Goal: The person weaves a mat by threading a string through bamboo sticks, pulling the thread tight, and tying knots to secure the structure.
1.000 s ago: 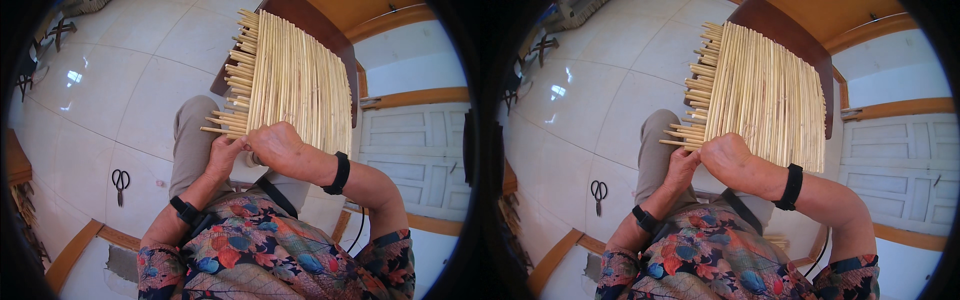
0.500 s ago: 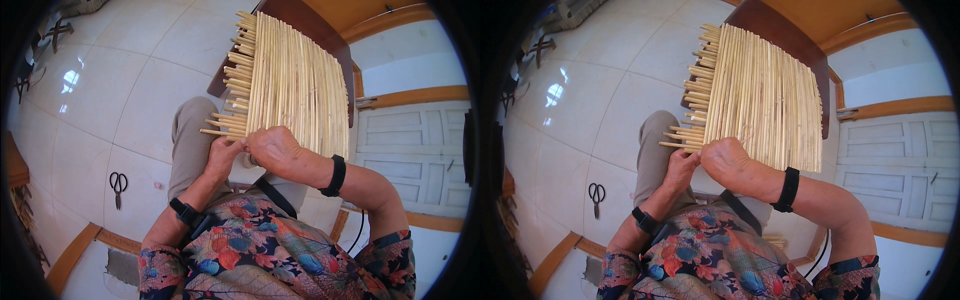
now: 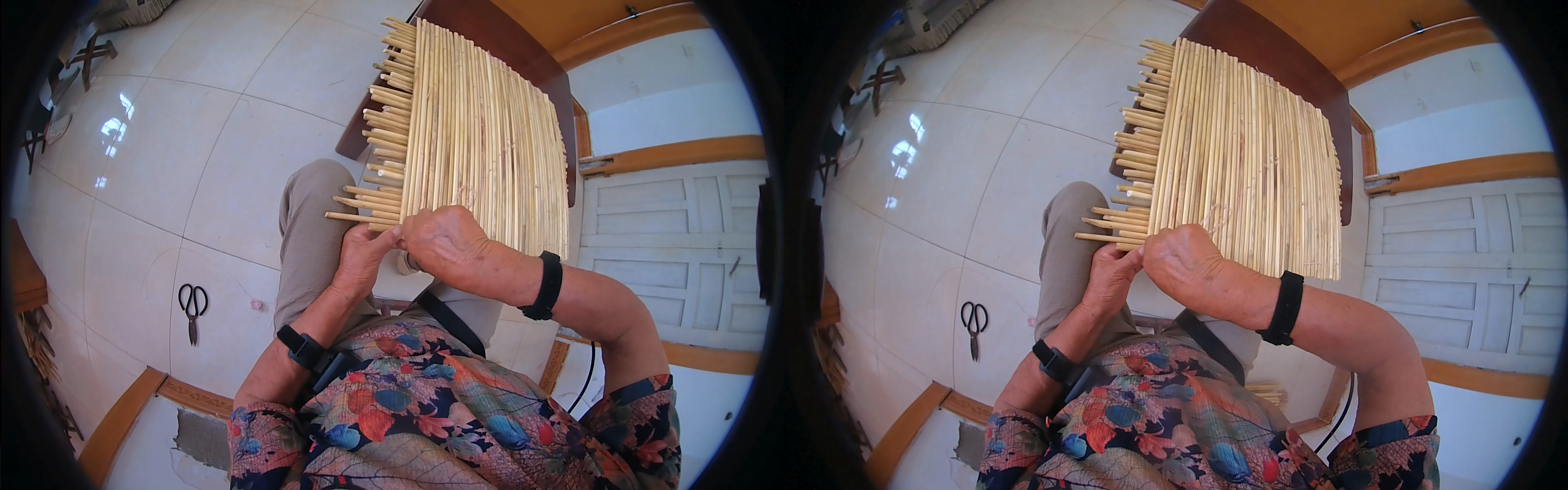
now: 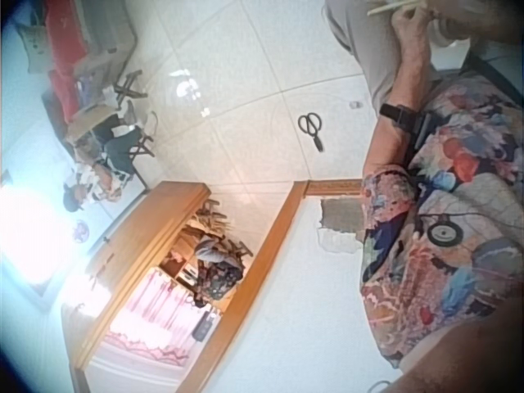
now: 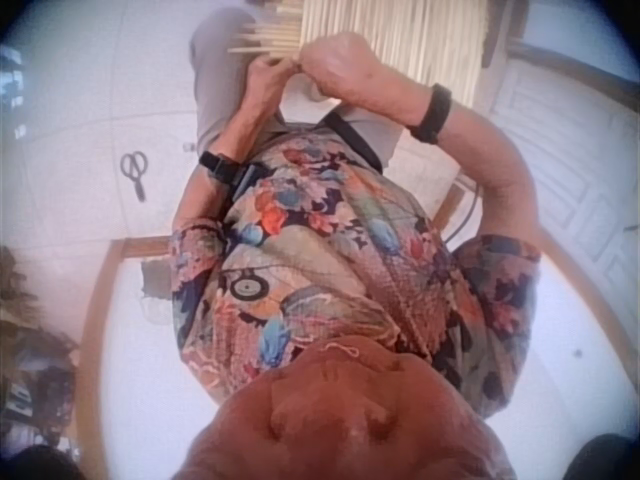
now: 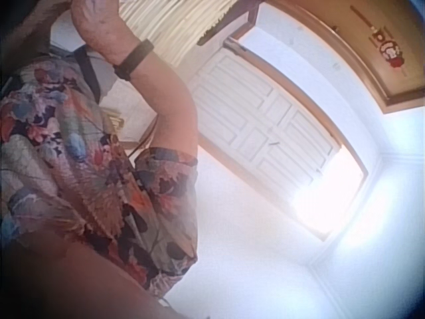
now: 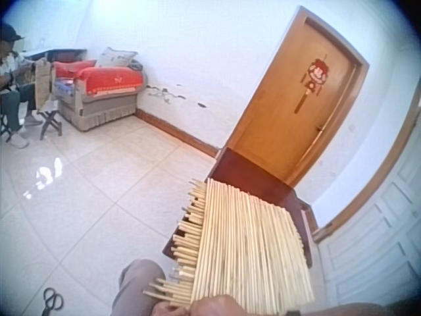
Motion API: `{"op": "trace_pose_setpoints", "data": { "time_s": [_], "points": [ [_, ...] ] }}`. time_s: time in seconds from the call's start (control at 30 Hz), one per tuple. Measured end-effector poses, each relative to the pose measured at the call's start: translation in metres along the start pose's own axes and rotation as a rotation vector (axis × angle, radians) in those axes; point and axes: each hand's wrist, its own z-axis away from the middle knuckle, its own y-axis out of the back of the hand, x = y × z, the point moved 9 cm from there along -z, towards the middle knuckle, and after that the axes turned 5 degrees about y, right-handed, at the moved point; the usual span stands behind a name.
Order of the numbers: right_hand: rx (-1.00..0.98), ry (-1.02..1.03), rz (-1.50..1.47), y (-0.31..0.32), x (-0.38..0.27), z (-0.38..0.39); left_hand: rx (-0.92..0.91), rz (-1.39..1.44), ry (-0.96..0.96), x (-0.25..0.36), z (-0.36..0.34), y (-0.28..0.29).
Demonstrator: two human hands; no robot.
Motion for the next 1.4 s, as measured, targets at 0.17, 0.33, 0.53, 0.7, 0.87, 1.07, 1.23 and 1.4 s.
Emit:
{"op": "trace_pose_setpoints", "data": {
  "time_s": [0.17,0.33,0.53,0.7,0.87,1.07,1.23,1.4],
  "points": [
    [-0.038,-0.025,-0.003,-0.006,0.001,-0.001,-0.003,-0.012,0.004,0.002,0.001,-0.001],
    [0.026,-0.028,-0.065,-0.007,-0.002,-0.004,0.0,-0.035,-0.006,0.002,0.002,0.001],
    [0.052,-0.021,-0.063,-0.007,-0.007,-0.001,-0.006,-0.069,0.02,0.002,0.004,0.001],
    [0.001,-0.128,0.032,-0.016,-0.005,-0.001,-0.017,-0.053,-0.009,0.002,0.001,0.0],
    [0.078,-0.206,-0.209,0.005,0.007,0.013,-0.03,-0.079,-0.034,0.01,0.002,-0.004],
    [0.484,-0.277,-0.064,0.06,0.026,0.079,0.016,-0.022,-0.014,0.013,0.008,-0.003],
    [0.439,-0.312,-0.162,-0.002,0.012,0.093,0.049,-0.192,-0.059,0.026,0.019,-0.007],
    [0.63,-0.461,-0.085,0.011,0.012,0.1,0.01,-0.455,-0.164,0.056,0.043,-0.026]
  ]
}}
